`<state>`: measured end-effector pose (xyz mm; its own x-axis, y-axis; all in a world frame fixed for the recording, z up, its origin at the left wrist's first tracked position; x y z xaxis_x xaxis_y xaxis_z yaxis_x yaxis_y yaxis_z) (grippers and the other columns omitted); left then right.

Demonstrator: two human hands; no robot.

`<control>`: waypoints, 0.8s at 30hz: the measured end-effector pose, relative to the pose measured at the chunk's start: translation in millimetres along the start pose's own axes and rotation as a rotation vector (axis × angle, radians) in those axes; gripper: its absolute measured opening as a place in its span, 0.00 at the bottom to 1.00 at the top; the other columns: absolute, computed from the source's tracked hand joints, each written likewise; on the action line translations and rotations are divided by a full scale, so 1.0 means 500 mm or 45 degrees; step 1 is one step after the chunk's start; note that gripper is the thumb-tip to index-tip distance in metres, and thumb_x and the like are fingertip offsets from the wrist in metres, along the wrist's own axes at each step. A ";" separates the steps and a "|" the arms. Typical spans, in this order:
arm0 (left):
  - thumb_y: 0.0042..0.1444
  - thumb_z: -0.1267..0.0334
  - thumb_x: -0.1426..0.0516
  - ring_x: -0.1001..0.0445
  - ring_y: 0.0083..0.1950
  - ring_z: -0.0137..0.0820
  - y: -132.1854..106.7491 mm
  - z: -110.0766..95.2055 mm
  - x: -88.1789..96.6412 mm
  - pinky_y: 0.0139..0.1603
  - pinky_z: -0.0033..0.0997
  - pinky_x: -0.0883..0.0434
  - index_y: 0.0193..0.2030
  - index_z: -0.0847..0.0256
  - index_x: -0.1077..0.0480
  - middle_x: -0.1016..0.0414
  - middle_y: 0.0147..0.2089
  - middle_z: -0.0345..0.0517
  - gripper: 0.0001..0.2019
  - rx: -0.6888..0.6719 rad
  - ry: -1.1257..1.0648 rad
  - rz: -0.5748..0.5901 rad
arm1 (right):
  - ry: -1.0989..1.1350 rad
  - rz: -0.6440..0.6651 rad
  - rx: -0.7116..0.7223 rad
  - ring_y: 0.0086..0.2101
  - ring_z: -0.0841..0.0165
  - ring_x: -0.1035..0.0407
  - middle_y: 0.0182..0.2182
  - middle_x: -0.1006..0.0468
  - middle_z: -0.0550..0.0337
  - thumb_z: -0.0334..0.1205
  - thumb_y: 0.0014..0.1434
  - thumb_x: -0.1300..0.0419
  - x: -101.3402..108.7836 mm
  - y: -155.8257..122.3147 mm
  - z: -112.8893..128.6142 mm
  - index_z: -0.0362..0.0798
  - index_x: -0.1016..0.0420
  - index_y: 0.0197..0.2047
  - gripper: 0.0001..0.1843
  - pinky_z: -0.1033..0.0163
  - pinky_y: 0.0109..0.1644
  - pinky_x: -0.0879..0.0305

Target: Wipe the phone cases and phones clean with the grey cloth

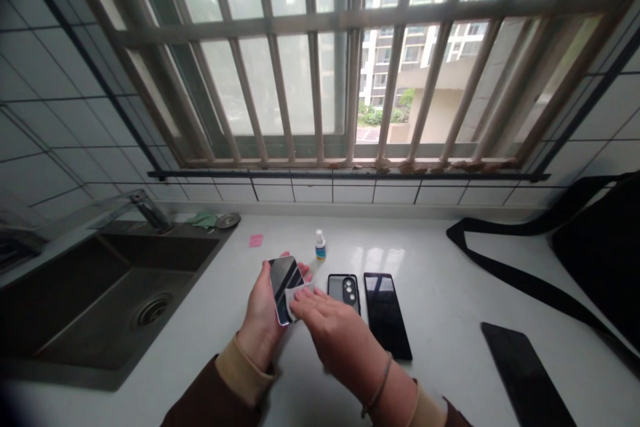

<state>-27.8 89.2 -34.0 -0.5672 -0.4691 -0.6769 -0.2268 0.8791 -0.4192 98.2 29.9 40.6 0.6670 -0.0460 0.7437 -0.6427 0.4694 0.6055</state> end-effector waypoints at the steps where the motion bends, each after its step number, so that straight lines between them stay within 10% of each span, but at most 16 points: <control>1: 0.73 0.44 0.52 0.17 0.34 0.43 0.005 -0.006 0.007 0.41 0.47 0.20 0.58 0.58 0.30 0.18 0.37 0.53 0.22 -0.020 -0.020 -0.030 | 0.009 0.003 0.021 0.63 0.61 0.26 0.62 0.20 0.47 0.18 0.65 0.46 0.002 0.001 0.006 0.43 0.24 0.64 0.28 0.53 0.72 0.32; 8: 0.73 0.43 0.50 0.17 0.33 0.40 0.011 -0.011 0.016 0.46 0.48 0.19 0.50 0.58 0.28 0.20 0.35 0.50 0.20 -0.052 -0.091 -0.113 | -0.027 0.048 0.126 0.65 0.63 0.29 0.64 0.21 0.50 0.20 0.67 0.45 -0.008 -0.003 0.025 0.46 0.28 0.68 0.30 0.53 0.74 0.36; 14: 0.71 0.38 0.50 0.18 0.31 0.40 -0.023 0.041 -0.027 0.46 0.49 0.19 0.48 0.59 0.26 0.20 0.31 0.49 0.26 0.146 -0.051 0.101 | -0.078 0.122 0.063 0.67 0.62 0.31 0.67 0.24 0.49 0.19 0.64 0.43 -0.039 -0.011 0.003 0.46 0.30 0.70 0.33 0.51 0.75 0.37; 24: 0.72 0.47 0.43 0.21 0.63 0.47 -0.079 0.124 -0.083 0.71 0.44 0.30 0.63 0.65 0.24 0.16 0.55 0.61 0.25 0.405 0.147 0.547 | -0.233 -0.110 -0.320 0.64 0.55 0.27 0.66 0.24 0.43 0.17 0.63 0.46 0.015 -0.016 -0.084 0.43 0.29 0.71 0.34 0.42 0.70 0.29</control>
<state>53.6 68.8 -27.0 -0.6435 -0.0455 -0.7641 0.2851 0.9122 -0.2944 124.2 62.6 29.2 0.6216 -0.2422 0.7449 -0.4583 0.6588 0.5966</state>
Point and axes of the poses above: each hand's wrist, its own y-axis towards the middle knuckle, its own x-axis out of the back of the hand, z = x × y, the point moved 9 cm from there along y, towards the middle knuckle
